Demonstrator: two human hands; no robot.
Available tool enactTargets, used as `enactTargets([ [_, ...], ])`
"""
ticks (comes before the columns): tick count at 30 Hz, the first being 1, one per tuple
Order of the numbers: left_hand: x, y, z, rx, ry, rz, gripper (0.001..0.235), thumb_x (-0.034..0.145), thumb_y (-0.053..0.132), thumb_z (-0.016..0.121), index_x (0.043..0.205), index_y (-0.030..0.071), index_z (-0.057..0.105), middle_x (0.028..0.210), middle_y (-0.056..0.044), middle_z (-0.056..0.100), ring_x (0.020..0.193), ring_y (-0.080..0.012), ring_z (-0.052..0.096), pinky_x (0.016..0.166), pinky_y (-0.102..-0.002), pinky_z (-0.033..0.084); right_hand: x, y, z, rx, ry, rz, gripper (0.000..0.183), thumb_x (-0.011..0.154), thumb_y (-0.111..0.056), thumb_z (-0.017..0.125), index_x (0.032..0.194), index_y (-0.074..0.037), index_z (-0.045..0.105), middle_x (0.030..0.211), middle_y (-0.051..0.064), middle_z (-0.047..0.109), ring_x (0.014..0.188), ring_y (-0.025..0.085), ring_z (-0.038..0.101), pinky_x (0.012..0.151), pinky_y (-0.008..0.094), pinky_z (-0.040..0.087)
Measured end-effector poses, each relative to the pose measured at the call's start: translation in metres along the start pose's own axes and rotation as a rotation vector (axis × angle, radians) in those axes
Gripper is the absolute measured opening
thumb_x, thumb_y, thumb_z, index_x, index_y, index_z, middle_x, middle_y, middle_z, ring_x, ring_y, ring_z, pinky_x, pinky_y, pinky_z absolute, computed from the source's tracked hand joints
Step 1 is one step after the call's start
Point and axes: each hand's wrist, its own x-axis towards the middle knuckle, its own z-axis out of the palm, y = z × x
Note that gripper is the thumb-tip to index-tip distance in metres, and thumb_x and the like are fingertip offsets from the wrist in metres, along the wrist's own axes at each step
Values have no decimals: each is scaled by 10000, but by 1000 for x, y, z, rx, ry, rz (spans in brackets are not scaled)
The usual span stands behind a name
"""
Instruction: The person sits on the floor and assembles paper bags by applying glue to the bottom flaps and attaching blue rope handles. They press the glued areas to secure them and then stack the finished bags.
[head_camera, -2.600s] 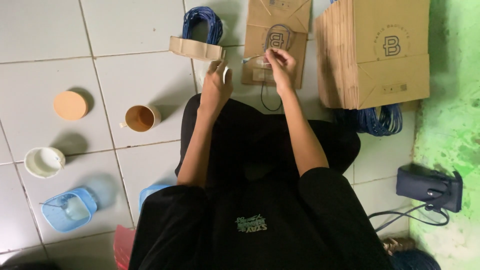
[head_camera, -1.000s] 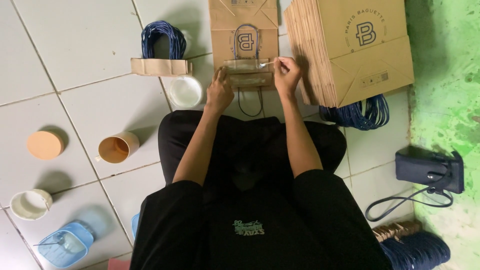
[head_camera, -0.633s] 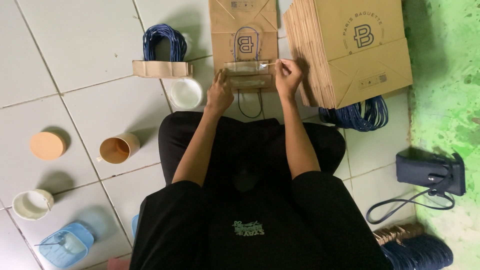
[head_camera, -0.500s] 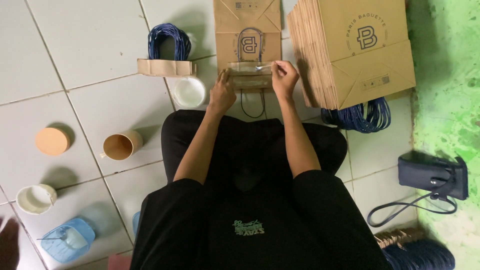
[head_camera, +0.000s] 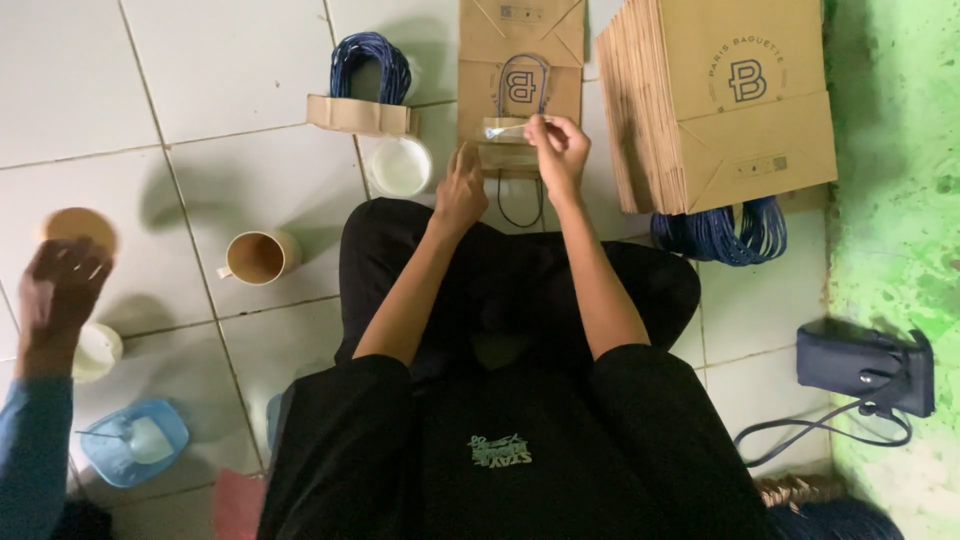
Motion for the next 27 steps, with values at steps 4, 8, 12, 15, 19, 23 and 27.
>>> enactTargets([
  [4,-12,-13,37,151,-47,-35,544,953,206,580,1460,31,490,1416,-155,464,1290,-362,541,858,-488,625,-27,-24,57,61,-138,12,290,944,-220,843,1048,25,729,938,225,756,844,277,782,754,349,652],
  [8,-4,-28,70,237,-99,6,409,976,323,565,1283,56,604,1142,-114,590,1010,-316,650,776,-427,549,-44,-29,99,-135,-319,48,307,860,-268,884,1020,-37,761,942,200,773,897,295,781,804,362,637],
  [12,-10,-19,44,210,-63,10,374,908,313,608,1202,83,628,1124,-99,592,950,-306,638,742,-424,553,-47,-6,89,-444,-359,18,366,850,-305,852,1085,-42,755,1022,205,772,945,292,779,824,387,617],
  [15,-8,-17,31,128,-15,29,332,881,233,711,1160,62,656,1046,-117,586,910,-323,690,706,-406,608,-42,-17,39,-527,-239,-45,309,885,-248,816,1078,-15,755,1013,255,756,932,351,767,800,402,617],
  [19,9,-42,92,167,82,113,192,868,176,725,1028,71,723,889,-105,648,816,-271,709,710,-384,603,-32,22,-47,-712,-139,-21,250,865,-188,824,998,17,770,914,264,753,840,360,773,736,407,626],
  [23,27,-55,135,-44,237,83,280,849,248,796,982,44,657,863,-126,638,793,-319,695,692,-389,579,-45,40,-81,-834,-180,218,289,809,-286,825,1001,-76,775,940,165,765,938,342,752,800,440,602],
  [27,23,-63,139,-138,323,96,392,770,292,880,905,42,610,804,-107,613,752,-307,670,684,-402,549,-39,109,-79,-866,-164,197,206,845,-177,785,1009,-53,769,931,165,767,921,352,759,786,452,612],
])
